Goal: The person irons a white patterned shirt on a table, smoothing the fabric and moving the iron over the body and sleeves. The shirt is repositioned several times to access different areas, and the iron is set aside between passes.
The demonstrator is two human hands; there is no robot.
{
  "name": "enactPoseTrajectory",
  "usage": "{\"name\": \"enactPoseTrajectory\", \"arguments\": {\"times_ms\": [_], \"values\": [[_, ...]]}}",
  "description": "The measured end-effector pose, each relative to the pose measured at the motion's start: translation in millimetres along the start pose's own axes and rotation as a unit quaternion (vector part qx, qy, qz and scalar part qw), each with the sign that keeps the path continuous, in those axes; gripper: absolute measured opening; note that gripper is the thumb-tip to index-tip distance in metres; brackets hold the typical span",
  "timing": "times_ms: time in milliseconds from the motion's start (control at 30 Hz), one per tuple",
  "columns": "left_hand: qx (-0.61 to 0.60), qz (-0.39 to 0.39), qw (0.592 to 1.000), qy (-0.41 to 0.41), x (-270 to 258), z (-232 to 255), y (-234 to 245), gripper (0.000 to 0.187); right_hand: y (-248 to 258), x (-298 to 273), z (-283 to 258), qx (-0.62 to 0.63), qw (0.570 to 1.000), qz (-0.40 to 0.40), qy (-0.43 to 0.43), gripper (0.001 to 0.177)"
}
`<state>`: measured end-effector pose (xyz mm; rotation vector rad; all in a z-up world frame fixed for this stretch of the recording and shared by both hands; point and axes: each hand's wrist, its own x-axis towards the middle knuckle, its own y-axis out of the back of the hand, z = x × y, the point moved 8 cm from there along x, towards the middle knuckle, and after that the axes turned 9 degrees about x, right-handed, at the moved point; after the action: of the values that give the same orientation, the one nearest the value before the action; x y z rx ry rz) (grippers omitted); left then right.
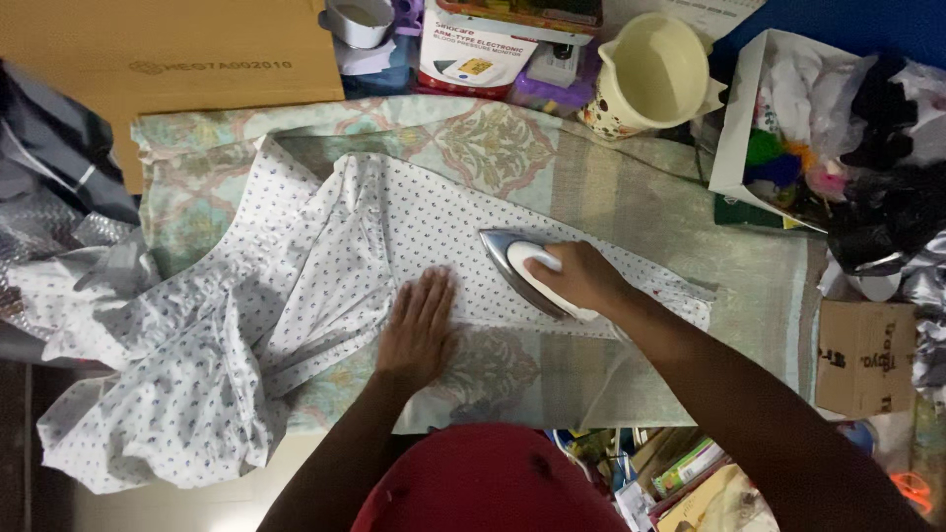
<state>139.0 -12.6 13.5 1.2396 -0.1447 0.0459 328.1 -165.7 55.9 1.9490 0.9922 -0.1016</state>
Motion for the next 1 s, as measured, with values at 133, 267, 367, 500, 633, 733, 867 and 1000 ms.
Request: {"name": "enactPoseTrajectory", "arguments": {"times_ms": [133,267,367,500,633,733,867,1000], "values": [[0.031,-0.010,0.999,0.005,-4.1,-1.3,6.1,0.074,0.5,20.4,-8.6,-0.005,1.000,0.013,0.005,0.051],[0.046,-0.040,0.998,0.020,1.6,-5.2,0.3,0.075,4.8,47.5,-26.6,0.011,0.999,0.034,0.017,0.050],[0.058,-0.047,0.997,0.022,2.5,-5.1,-3.9,0.076,4.4,61.1,-35.1,0.008,0.999,0.046,0.021,0.050],[0.046,-0.038,0.998,0.024,3.4,-5.3,-2.4,0.077,4.8,77.6,-33.5,-0.005,0.999,0.034,-0.024,0.056],[0.076,-0.089,0.993,0.022,4.4,-4.4,-4.8,0.079,8.4,88.6,-39.1,0.066,0.996,0.045,-0.046,0.051],[0.114,-0.138,0.984,0.023,2.1,-1.0,-10.3,0.082,12.3,90.8,-50.7,0.059,0.996,0.070,0.005,0.056],[0.168,-0.181,0.968,0.036,-9.5,-5.0,-18.4,0.085,-1.5,84.6,-29.9,0.088,0.994,0.011,-0.059,0.056],[0.174,-0.164,0.969,0.068,-31.6,-29.4,-12.8,0.086,-26.9,43.7,4.1,0.066,0.990,-0.107,-0.067,0.049]]}}
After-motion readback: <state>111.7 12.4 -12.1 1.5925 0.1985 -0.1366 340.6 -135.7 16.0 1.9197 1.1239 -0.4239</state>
